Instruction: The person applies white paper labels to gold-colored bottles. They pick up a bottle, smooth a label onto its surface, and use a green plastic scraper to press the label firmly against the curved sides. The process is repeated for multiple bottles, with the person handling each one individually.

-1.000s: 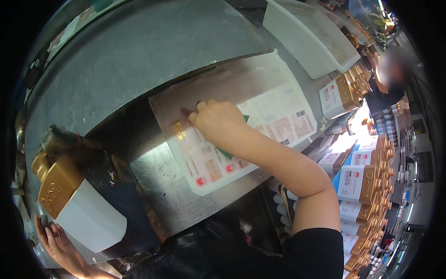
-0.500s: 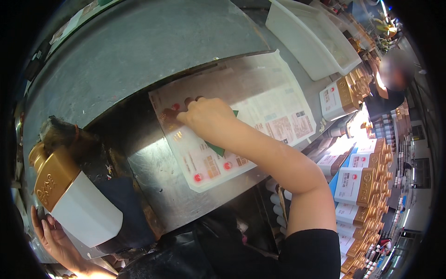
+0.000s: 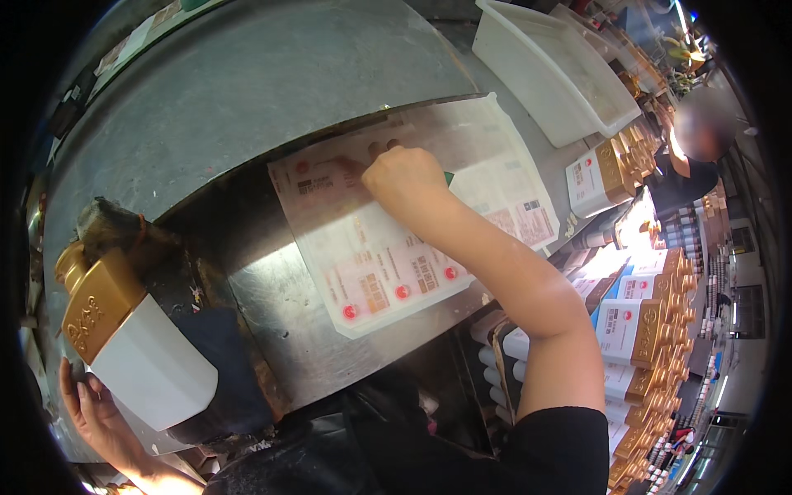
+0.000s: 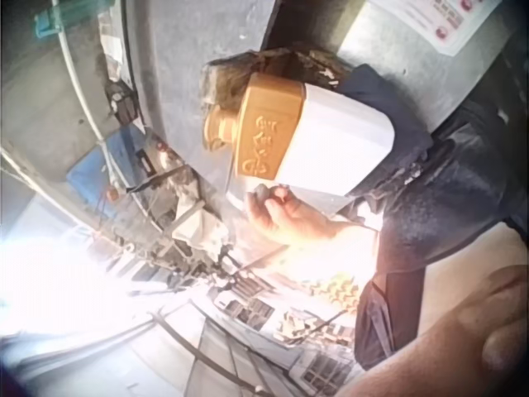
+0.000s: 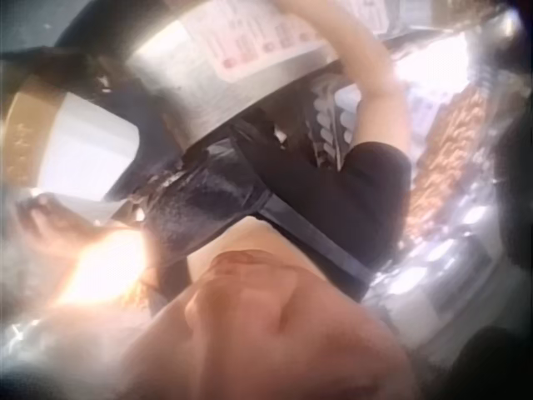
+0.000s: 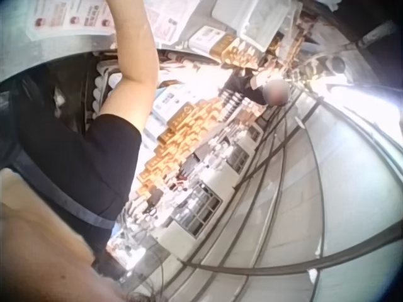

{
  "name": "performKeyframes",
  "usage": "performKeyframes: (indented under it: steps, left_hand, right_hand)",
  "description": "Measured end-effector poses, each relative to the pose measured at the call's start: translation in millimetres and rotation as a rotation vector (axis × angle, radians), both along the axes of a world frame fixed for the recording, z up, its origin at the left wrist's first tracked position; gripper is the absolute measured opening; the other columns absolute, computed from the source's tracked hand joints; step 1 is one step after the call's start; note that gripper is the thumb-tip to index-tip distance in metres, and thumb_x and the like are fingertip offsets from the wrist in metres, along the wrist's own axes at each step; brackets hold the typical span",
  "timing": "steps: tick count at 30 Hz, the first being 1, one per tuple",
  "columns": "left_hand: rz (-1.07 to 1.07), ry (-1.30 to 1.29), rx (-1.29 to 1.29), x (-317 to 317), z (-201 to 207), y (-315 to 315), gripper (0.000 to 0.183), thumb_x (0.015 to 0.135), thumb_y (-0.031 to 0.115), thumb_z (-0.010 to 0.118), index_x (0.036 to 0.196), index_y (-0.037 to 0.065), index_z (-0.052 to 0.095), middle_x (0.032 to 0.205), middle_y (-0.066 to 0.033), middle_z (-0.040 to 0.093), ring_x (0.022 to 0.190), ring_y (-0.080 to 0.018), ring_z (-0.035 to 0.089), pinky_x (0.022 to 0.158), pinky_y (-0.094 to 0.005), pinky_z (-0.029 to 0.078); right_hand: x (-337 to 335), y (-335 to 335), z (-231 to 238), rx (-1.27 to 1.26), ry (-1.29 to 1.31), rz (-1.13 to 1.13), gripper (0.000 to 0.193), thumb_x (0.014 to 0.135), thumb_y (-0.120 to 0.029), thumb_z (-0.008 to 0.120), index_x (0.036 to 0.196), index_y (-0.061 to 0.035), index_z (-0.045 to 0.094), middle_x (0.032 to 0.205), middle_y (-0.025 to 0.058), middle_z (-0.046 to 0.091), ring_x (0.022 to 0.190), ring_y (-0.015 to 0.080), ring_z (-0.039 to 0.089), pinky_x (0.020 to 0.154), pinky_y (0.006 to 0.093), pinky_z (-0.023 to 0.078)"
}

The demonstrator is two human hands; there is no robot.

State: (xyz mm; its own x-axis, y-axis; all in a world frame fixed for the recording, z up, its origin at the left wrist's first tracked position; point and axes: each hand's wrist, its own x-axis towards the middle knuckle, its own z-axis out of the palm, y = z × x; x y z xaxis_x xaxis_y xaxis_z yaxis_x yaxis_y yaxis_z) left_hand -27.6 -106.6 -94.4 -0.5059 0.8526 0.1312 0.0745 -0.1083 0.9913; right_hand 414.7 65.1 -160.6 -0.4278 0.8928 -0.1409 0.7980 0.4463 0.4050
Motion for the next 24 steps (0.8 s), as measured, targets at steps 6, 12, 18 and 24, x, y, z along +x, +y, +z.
performKeyframes:
  steps: [6,12,18,24]
  left_hand:
    - [0.021,0.012,-0.012,1.4,-0.7,-2.8,0.039,0.098,0.009,0.048,0.136,0.001,0.046,0.087,-0.0009,0.052,0.085,-0.0064,0.048,0.088,-0.0212,0.038]
    - [-0.038,-0.01,-0.018,-1.0,-2.4,-2.0,0.037,0.098,0.009,0.048,0.133,0.0,0.048,0.093,-0.0027,0.055,0.085,-0.0066,0.049,0.085,-0.0204,0.04]
    - [0.009,-0.037,0.013,6.6,-2.5,2.7,0.034,0.095,0.009,0.052,0.127,-0.001,0.052,0.086,-0.0035,0.053,0.081,-0.01,0.046,0.081,-0.0222,0.037]
    - [-0.091,-0.071,0.098,-5.6,-14.4,-4.9,0.034,0.094,0.005,0.053,0.128,-0.002,0.052,0.098,-0.0051,0.057,0.085,-0.0094,0.051,0.084,-0.0214,0.043]
  right_hand:
    - [-2.3,17.4,19.3,-0.08,0.211,-0.109,0.037,0.08,-0.037,0.065,0.089,-0.0013,0.067,0.078,0.0172,0.067,0.074,0.0332,0.065,0.066,0.041,0.053]
    - [8.8,55.2,-13.6,-0.072,0.442,-0.2,0.075,0.072,-0.065,0.066,0.115,-0.0032,0.063,0.113,0.0208,0.063,0.104,0.0354,0.06,0.088,0.0388,0.048]
    - [32.0,85.9,-24.7,-0.276,0.828,-0.417,0.08,0.073,-0.055,0.072,0.133,-0.0054,0.053,0.139,0.0156,0.05,0.131,0.0293,0.042,0.109,0.034,0.032]
    - [40.6,83.2,-48.8,0.011,1.002,-0.383,0.067,0.073,-0.045,0.077,0.123,-0.0029,0.059,0.125,0.0176,0.06,0.117,0.0317,0.054,0.099,0.0376,0.042]
